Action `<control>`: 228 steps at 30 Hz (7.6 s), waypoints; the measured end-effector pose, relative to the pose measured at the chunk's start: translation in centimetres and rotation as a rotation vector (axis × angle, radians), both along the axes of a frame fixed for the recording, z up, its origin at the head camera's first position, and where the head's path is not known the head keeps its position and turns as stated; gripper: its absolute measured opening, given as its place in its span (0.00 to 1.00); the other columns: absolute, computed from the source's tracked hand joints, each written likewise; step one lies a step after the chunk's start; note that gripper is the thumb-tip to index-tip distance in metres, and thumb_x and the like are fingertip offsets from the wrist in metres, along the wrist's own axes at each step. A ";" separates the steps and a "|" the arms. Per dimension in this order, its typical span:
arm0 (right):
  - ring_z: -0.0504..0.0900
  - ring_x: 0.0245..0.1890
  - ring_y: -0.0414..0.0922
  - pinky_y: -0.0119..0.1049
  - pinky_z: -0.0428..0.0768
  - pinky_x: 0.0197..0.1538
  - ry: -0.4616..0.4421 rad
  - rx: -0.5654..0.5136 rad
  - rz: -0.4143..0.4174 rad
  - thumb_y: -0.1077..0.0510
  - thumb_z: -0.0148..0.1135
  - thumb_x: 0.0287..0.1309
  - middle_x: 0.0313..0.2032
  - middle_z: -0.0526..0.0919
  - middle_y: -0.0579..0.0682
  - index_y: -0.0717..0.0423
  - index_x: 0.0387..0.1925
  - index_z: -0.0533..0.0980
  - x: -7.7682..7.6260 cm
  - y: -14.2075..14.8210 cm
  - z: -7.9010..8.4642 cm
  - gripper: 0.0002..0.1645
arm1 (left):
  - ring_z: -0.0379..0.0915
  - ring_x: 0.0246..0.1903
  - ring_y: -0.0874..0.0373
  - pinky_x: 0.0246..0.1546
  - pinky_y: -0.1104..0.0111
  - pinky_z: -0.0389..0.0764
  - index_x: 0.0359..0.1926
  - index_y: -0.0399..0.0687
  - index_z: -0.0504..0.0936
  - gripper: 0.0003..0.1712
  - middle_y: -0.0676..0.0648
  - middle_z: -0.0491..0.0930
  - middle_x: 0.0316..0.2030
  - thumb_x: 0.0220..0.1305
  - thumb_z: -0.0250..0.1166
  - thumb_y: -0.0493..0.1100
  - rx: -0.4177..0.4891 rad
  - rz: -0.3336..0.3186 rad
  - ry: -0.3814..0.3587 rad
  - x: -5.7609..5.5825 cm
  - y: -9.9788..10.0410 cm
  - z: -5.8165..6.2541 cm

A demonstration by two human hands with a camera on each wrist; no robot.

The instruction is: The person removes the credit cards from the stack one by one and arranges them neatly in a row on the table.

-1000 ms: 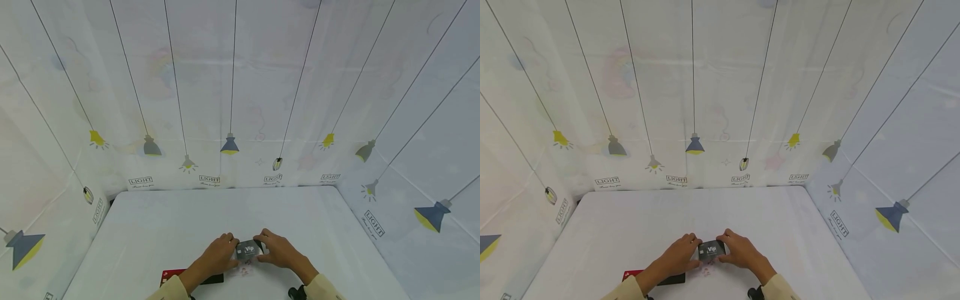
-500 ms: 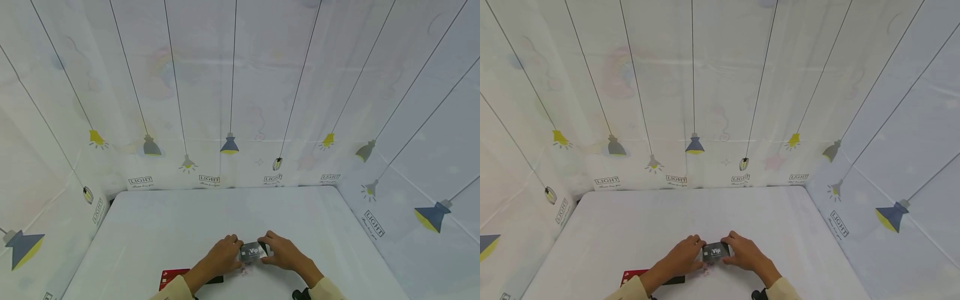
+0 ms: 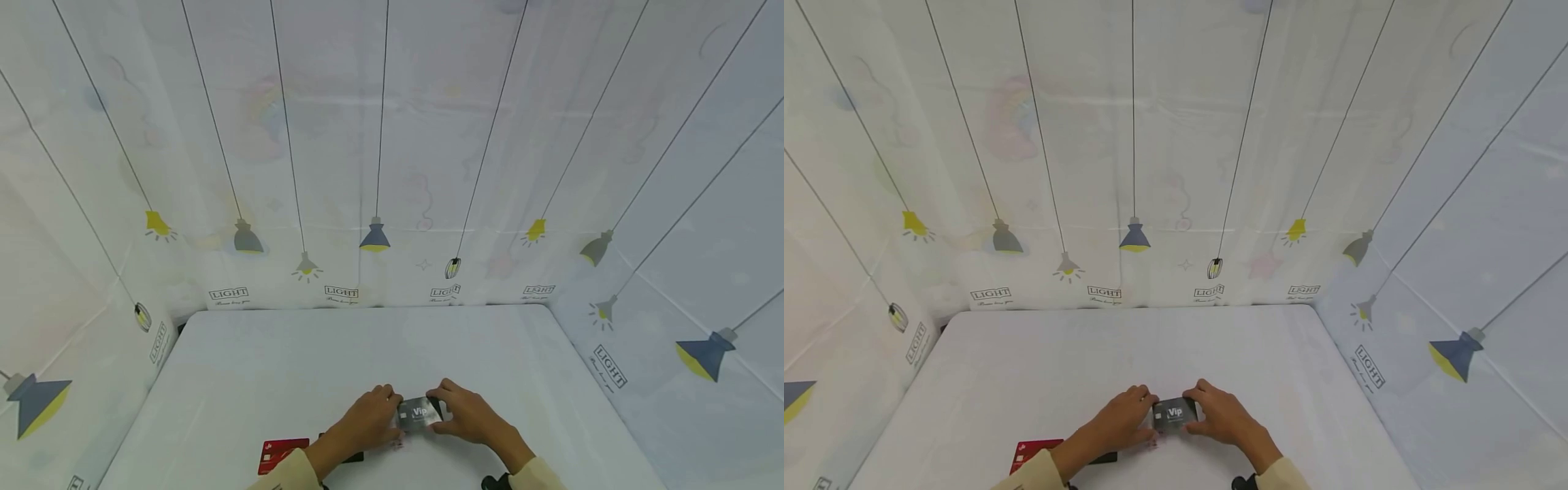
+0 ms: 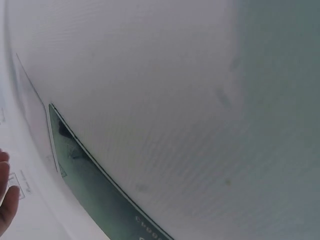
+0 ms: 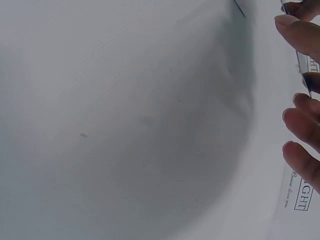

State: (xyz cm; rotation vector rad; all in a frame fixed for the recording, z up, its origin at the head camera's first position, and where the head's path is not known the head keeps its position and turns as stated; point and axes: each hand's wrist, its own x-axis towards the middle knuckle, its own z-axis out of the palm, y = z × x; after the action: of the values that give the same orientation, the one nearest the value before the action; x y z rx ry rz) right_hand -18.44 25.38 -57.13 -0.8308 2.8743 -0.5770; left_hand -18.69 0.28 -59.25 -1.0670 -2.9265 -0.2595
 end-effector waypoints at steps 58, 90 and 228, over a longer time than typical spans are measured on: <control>0.73 0.32 0.31 0.27 0.75 0.33 -0.124 0.004 -0.048 0.39 0.76 0.48 0.41 0.75 0.37 0.51 0.56 0.80 1.4 1.7 -1.0 0.35 | 0.72 0.38 0.64 0.42 0.71 0.78 0.53 0.49 0.83 0.33 0.53 0.82 0.42 0.54 0.73 0.64 -0.047 -0.070 -0.061 0.6 2.3 -0.5; 0.71 0.30 0.31 0.26 0.72 0.32 -0.131 0.034 -0.054 0.39 0.77 0.47 0.40 0.74 0.37 0.51 0.56 0.80 1.8 2.3 -0.9 0.37 | 0.72 0.38 0.63 0.42 0.70 0.78 0.53 0.49 0.82 0.34 0.53 0.81 0.42 0.52 0.74 0.65 -0.079 -0.077 -0.048 0.8 3.4 -0.9; 0.82 0.48 0.40 0.43 0.83 0.51 0.175 0.080 -0.120 0.33 0.69 0.54 0.48 0.81 0.39 0.46 0.51 0.82 1.8 3.1 -0.8 0.30 | 0.76 0.49 0.53 0.49 0.58 0.80 0.62 0.49 0.78 0.36 0.47 0.80 0.52 0.60 0.69 0.64 0.070 0.118 -0.019 1.1 -8.4 0.9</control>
State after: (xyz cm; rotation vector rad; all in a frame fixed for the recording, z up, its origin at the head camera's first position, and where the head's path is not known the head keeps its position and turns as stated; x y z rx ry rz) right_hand -16.68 28.52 -57.96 -0.7351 3.1000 -0.4167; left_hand -17.57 -8.14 -58.35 -0.8846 -2.9588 -0.3690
